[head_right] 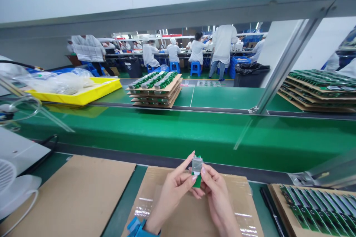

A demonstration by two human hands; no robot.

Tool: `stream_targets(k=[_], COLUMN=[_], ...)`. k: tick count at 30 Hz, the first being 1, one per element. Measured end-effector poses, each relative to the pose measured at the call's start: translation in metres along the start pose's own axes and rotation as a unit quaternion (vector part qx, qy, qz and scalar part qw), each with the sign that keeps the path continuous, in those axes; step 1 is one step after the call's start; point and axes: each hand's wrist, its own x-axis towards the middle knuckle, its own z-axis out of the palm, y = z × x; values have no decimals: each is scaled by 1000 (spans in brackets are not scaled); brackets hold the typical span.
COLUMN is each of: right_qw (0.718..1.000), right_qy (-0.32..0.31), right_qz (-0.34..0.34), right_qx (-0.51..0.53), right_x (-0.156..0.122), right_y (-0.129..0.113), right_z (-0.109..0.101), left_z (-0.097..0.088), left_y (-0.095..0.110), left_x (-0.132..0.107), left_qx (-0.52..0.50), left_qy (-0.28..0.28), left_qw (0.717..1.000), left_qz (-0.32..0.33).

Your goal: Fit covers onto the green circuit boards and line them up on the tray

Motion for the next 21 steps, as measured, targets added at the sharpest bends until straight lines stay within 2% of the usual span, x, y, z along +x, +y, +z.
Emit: stream_targets(k=[11, 21], right_qw=[1000, 1000], right_qy=[-12, -22], right_qz=[-3, -3], right_qx=[1, 1], right_x=[0, -2], right_y=[-1, -4], right_z=[1, 3], left_z=[-2, -2], left_y=[-2, 0], left_x=[-1, -1], left_qx=[38, 31], left_qy=[0, -1], left_qw=[999, 999], left_qz=[14, 11])
